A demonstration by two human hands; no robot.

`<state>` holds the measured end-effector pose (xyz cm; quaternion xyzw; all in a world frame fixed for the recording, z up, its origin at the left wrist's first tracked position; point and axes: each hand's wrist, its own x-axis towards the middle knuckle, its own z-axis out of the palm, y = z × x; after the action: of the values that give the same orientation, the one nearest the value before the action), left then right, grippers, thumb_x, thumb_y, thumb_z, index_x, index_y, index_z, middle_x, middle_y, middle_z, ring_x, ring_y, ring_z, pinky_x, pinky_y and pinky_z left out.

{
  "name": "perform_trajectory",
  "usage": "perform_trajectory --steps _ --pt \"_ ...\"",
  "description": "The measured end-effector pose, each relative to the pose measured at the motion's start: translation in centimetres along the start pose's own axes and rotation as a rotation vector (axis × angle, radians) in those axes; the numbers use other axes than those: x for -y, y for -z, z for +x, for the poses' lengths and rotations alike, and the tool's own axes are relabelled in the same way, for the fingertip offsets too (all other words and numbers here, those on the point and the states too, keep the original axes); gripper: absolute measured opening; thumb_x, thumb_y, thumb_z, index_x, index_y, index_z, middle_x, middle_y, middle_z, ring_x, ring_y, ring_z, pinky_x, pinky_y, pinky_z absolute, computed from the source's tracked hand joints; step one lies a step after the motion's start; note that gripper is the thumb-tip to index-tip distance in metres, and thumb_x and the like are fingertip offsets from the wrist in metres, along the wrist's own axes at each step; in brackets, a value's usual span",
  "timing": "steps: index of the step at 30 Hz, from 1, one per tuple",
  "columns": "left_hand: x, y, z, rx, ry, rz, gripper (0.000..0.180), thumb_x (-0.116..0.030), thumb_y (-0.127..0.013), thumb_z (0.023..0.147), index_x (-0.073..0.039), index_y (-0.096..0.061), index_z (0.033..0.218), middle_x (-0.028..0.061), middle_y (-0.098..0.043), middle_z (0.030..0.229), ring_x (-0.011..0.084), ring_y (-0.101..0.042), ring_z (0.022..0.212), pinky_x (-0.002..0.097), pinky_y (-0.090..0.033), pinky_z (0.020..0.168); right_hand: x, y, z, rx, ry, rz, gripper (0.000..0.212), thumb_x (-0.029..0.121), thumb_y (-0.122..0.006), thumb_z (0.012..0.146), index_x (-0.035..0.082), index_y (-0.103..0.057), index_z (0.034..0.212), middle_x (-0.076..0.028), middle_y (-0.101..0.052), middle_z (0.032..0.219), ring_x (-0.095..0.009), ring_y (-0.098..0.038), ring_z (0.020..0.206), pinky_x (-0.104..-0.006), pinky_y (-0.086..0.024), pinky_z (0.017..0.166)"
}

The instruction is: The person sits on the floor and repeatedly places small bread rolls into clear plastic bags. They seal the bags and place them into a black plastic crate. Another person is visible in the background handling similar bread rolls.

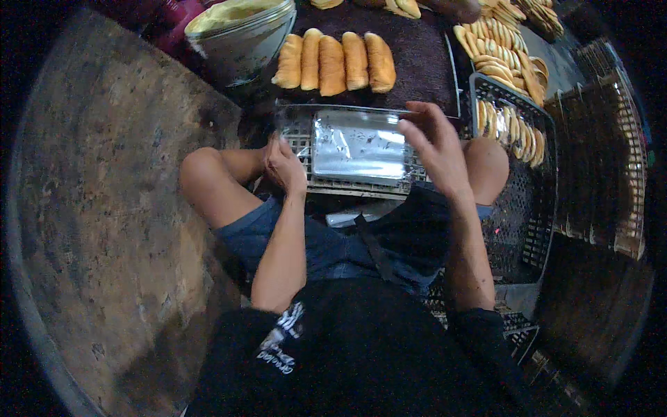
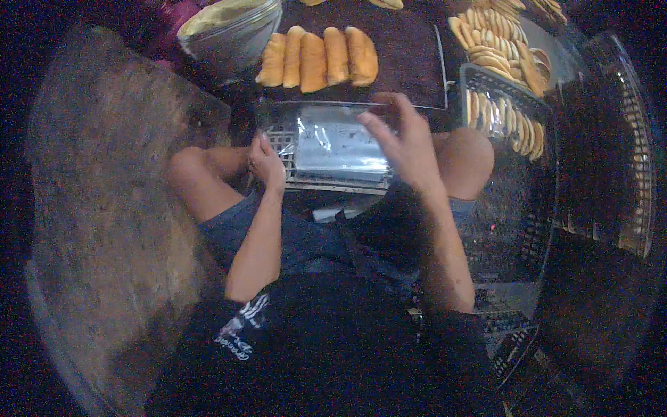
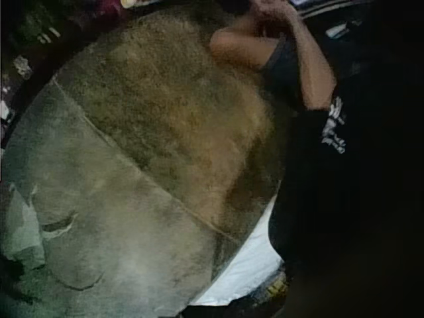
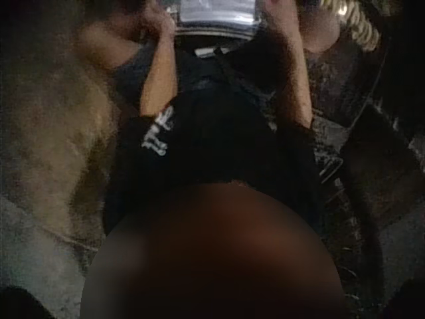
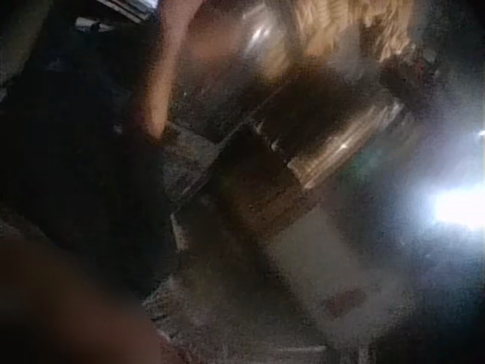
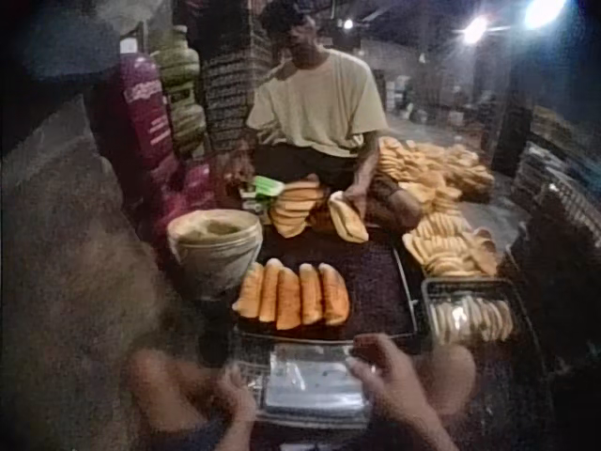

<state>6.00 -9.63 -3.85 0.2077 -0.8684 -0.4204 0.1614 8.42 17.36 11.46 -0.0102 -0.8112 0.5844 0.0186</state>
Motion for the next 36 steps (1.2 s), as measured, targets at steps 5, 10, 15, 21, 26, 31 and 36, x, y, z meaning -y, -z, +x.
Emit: perform_trajectory --steps 5,10,15,21,26,31,36 --pt "-9.6 3.7 -3.8 0.360 -0.456 -0.256 0.041 -0.029 -0.047 0.103 -0.002 -0.057 0.132 0.0229 -0.056 0.133 0.0404 -0.045 0.129 0.0426 -0.032 0.109 0.3 -0.6 -1.2 0.195 0.042 -0.050 0.074 0.042 -0.078 0.082 -0.002 -0.047 0.133 -0.020 -0.061 0.126 -0.031 -0.060 0.116 -0.0391 -0.047 0.096" --pt "-13.4 2.4 -5.4 0.464 -0.043 -0.778 0.070 -0.042 -0.046 0.103 0.006 -0.025 0.149 0.0278 -0.046 0.143 0.0354 -0.037 0.137 0.0428 -0.024 0.116 0.6 -2.1 -3.1 -0.045 0.124 0.332 0.012 0.015 -0.057 0.100 0.003 -0.058 0.099 -0.007 -0.063 0.108 -0.011 -0.061 0.099 -0.0280 -0.051 0.084" --pt "-16.5 -0.8 -1.7 0.837 0.633 -1.273 0.050 -0.037 -0.063 0.097 -0.001 -0.047 0.127 0.0137 -0.065 0.104 0.0230 -0.066 0.090 0.0359 -0.054 0.079 1.1 -2.5 -4.7 -0.320 -0.013 0.233 0.024 0.018 -0.065 0.093 0.002 -0.056 0.108 -0.010 -0.060 0.113 -0.016 -0.058 0.104 -0.0320 -0.052 0.085" --pt "-18.2 -0.6 -0.5 0.449 0.101 -1.309 0.036 -0.018 -0.069 0.093 -0.001 -0.053 0.120 0.0055 -0.065 0.089 0.0135 -0.063 0.072 0.0288 -0.053 0.063 1.6 -2.8 -2.2 -0.423 -0.340 0.649 0.058 0.032 -0.070 0.092 0.001 -0.043 0.132 -0.014 -0.057 0.124 -0.024 -0.057 0.110 -0.0341 -0.048 0.092" --pt "-16.0 2.3 -0.1 0.547 0.720 -1.667 0.076 -0.054 -0.069 0.087 -0.002 -0.040 0.135 0.0181 -0.059 0.118 0.0320 -0.058 0.116 0.0468 -0.053 0.092 1.5 -4.3 0.4 -0.155 0.042 0.642 0.019 0.024 -0.056 0.102 0.005 -0.054 0.098 -0.009 -0.066 0.093 -0.018 -0.066 0.082 -0.0327 -0.055 0.077" --pt "-15.4 1.0 -0.6 1.014 0.749 -1.518 0.058 -0.053 -0.064 0.090 -0.005 -0.057 0.121 0.0108 -0.066 0.113 0.0255 -0.063 0.107 0.0429 -0.053 0.092 1.6 -3.0 -1.6 -0.445 -0.171 0.772 0.018 0.025 -0.050 0.104 0.006 -0.050 0.104 -0.013 -0.066 0.097 -0.023 -0.068 0.075 -0.0320 -0.058 0.068" --pt "-18.3 -0.4 -1.6 0.863 0.555 -1.262 0.033 -0.034 -0.062 0.097 -0.006 -0.060 0.116 0.0083 -0.067 0.110 0.0194 -0.064 0.099 0.0385 -0.055 0.084 2.2 -1.2 -4.6 -0.500 -0.235 0.919 0.025 0.024 -0.060 0.099 0.004 -0.052 0.112 -0.011 -0.065 0.097 -0.019 -0.067 0.075 -0.0306 -0.057 0.066"
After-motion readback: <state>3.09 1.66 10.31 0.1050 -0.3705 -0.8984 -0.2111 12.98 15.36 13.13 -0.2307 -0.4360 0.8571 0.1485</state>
